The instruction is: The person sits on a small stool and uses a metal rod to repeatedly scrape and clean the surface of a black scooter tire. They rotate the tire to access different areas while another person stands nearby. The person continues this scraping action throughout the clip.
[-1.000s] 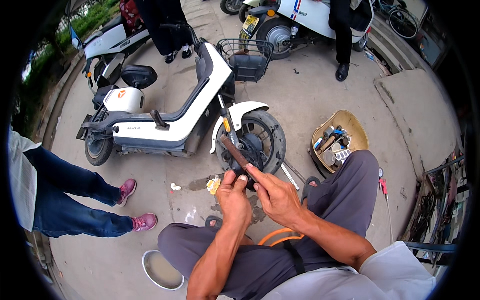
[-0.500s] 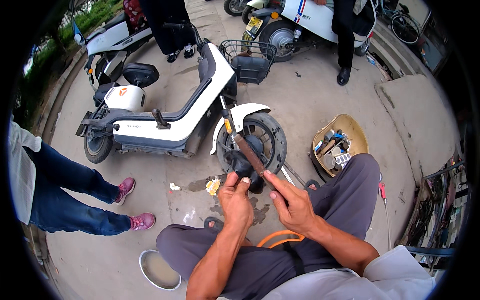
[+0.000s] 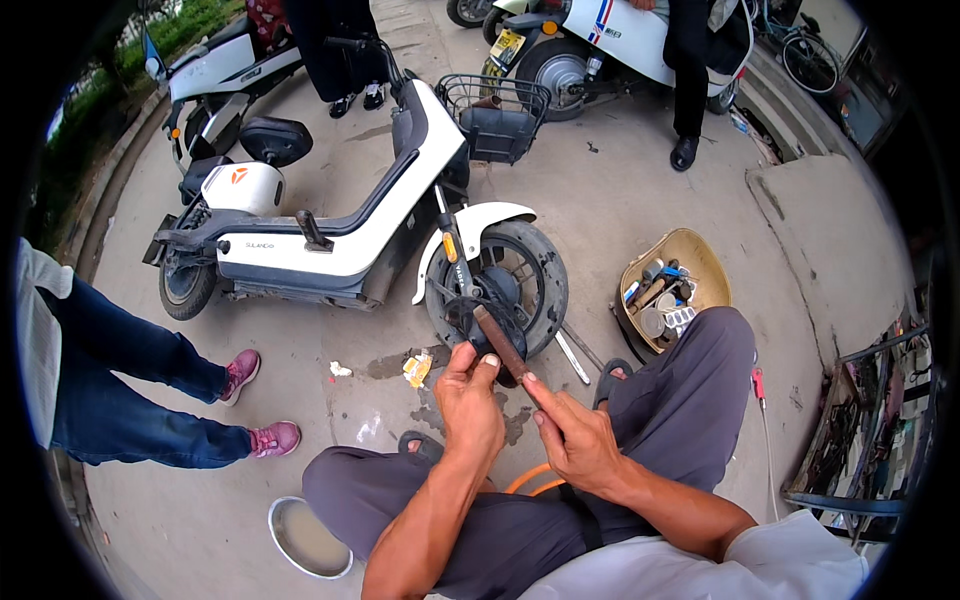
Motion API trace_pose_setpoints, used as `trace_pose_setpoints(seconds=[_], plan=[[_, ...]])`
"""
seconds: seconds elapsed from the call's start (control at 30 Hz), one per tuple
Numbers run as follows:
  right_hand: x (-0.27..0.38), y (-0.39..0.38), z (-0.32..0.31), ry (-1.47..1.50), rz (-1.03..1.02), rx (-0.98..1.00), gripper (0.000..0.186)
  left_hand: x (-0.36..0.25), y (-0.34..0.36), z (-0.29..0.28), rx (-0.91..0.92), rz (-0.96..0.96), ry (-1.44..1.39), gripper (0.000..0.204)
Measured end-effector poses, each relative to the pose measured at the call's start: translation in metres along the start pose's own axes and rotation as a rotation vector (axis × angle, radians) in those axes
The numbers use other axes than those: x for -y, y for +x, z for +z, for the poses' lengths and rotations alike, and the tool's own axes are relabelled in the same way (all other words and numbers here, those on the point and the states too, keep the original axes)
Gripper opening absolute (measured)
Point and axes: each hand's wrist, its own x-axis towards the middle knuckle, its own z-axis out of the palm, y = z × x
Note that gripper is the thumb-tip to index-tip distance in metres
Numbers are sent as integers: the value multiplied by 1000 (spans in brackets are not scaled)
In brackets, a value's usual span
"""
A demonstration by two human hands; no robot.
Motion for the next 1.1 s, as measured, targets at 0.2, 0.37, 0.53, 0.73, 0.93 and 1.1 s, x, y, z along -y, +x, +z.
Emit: trace_pose_setpoints(seconds=[0.2, 0.37, 0.53, 0.73, 0.93, 1.1], plan=[[1, 66, 7, 97, -31, -35, 52, 4, 0, -14, 45, 55, 41, 24], [-1, 6, -3, 125, -40, -50, 51, 1, 1, -2, 15, -3, -8, 21], [2, 53, 10, 42, -13, -22, 52, 3, 1, -7, 3, 18, 21, 22], [-3, 4, -5, 58, 4, 21, 54, 1, -3, 0, -14, -22, 9, 22], [-4, 55, 13, 27, -82, -56, 59, 6, 2, -9, 26, 30, 37, 24], [-1, -2, -3, 7, -23, 6, 57, 2, 1, -6, 6, -6, -5, 24]])
